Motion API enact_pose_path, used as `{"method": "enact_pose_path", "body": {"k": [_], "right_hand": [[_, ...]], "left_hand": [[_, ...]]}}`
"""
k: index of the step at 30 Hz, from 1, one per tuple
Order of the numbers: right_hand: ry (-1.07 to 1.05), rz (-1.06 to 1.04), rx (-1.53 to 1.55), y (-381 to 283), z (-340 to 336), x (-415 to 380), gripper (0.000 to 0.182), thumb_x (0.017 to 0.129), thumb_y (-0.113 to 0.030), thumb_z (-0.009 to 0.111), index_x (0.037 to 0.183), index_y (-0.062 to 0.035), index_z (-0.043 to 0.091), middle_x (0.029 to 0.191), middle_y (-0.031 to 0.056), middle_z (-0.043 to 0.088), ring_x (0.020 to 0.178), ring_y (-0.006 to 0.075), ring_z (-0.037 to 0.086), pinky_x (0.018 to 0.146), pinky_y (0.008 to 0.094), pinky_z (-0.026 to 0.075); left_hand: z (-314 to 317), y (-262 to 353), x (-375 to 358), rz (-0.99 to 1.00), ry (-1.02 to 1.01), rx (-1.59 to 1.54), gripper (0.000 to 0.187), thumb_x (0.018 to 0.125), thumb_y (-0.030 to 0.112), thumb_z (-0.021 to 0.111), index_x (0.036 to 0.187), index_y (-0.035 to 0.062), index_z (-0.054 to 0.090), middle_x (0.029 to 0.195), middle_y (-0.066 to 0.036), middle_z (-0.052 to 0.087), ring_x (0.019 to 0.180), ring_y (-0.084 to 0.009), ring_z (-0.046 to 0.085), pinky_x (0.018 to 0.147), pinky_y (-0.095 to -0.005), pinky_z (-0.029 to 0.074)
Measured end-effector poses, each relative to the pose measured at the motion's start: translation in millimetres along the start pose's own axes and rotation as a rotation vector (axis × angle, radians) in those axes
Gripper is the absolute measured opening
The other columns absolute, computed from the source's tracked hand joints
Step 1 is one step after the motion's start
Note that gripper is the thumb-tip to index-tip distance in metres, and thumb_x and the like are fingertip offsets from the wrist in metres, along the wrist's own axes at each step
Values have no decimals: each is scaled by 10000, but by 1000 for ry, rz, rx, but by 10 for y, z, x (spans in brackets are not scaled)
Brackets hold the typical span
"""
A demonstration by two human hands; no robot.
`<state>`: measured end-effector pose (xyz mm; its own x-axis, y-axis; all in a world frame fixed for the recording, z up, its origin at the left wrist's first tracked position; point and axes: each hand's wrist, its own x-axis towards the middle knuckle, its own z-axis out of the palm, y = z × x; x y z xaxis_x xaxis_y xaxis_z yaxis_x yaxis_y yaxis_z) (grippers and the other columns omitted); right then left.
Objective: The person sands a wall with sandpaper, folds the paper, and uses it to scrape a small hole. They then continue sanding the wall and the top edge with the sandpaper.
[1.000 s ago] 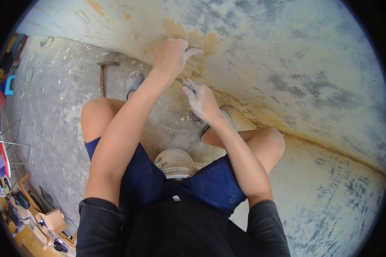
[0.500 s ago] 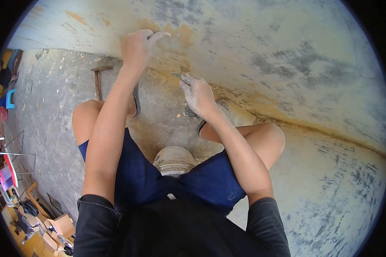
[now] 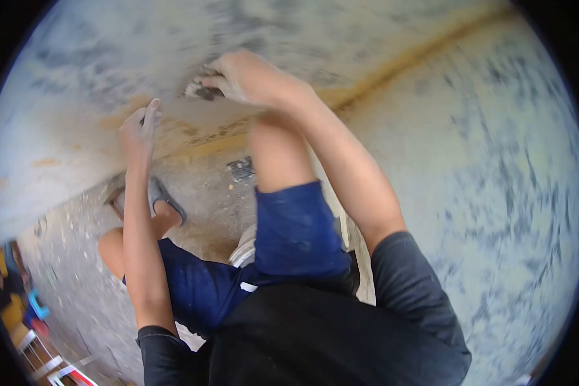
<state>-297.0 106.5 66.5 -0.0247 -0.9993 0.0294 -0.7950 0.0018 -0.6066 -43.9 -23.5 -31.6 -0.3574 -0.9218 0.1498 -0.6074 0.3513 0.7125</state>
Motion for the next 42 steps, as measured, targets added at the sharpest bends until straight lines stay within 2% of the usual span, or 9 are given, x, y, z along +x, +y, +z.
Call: {"method": "enact_pose_path", "body": {"k": [7, 17, 20, 24, 29, 31, 35, 39, 42], "right_hand": [[357, 235, 618, 552, -580, -1339, 397, 1057, -303, 667, 1253, 39, 718, 1096, 46, 769, 990, 113, 682, 891, 314, 553], [753, 449, 1294, 1289, 224, -2909, 389, 1065, -270, 666, 1307, 34, 681, 1234, 68, 729, 1098, 128, 671, 980, 316, 544], [841, 484, 1482, 1333, 427, -3143, 490, 1109, -380, 553, 1353, 40, 616, 1269, 108, 705, 1134, 179, 679, 1009, 350, 541], [776, 617, 1841, 1725, 934, -3720, 666, 1109, -553, 443, 1366, 51, 560, 1325, 177, 667, 1182, 257, 671, 1039, 414, 533], [852, 746, 1892, 1728, 1553, -4281, 703, 1076, -600, 489, 1355, 43, 553, 1301, 176, 647, 1161, 260, 653, 1019, 424, 519], [857, 788, 1864, 1723, 1771, -4502, 677, 1067, -606, 508, 1346, 9, 558, 1250, 153, 650, 1109, 258, 658, 981, 407, 522], [893, 1005, 1856, 2051, 2810, -5144, 499, 1074, -447, 554, 1364, -42, 568, 1323, 152, 648, 1136, 261, 658, 1003, 404, 508], [1038, 1258, 1843, 2089, 3542, -5723, 456, 1051, -275, 599, 1451, -62, 544, 1456, 106, 613, 1243, 250, 623, 1039, 393, 515], [1186, 1778, 1620, 2127, 3885, -5808, 491, 1011, -258, 668, 1449, -72, 549, 1416, 113, 645, 1210, 267, 647, 1023, 415, 522]], "left_hand": [[591, 1843, -571, 333, -82, -282, 514, 905, 380, 844, 1219, -10, 725, 1085, -139, 790, 964, -220, 751, 875, -356, 573], [2075, 2521, -1404, 187, -749, -379, 334, 854, 232, 865, 1023, -40, 769, 887, -124, 802, 796, -186, 749, 773, -332, 568], [2435, 2422, -1599, -47, -934, -586, 340, 816, 206, 887, 1018, -38, 764, 869, -138, 789, 777, -185, 735, 757, -336, 565], [2743, 2228, -1797, 47, -989, -434, 386, 790, 238, 881, 1029, -41, 764, 926, -190, 788, 846, -252, 762, 799, -368, 573], [2777, 2478, -2084, 175, -1172, -158, 469, 734, 294, 867, 1062, -24, 763, 1027, -236, 774, 971, -344, 761, 888, -409, 574], [2761, 2679, -2298, 386, -1158, 78, 395, 799, 145, 857, 1099, -78, 729, 973, -169, 783, 811, -206, 763, 727, -337, 605], [3274, 2511, -2856, 356, -1349, 230, 475, 745, 300, 788, 1111, -1, 759, 1170, -266, 739, 1136, -404, 709, 1010, -421, 556], [3513, 2260, -3268, 261, -1406, 215, 523, 749, 325, 784, 1154, -5, 751, 1179, -266, 738, 1160, -406, 702, 1018, -415, 557], [3552, 2124, -3409, 124, -1402, 118, 406, 845, 141, 812, 1173, -74, 707, 1034, -168, 773, 882, -209, 745, 808, -341, 593]]}}
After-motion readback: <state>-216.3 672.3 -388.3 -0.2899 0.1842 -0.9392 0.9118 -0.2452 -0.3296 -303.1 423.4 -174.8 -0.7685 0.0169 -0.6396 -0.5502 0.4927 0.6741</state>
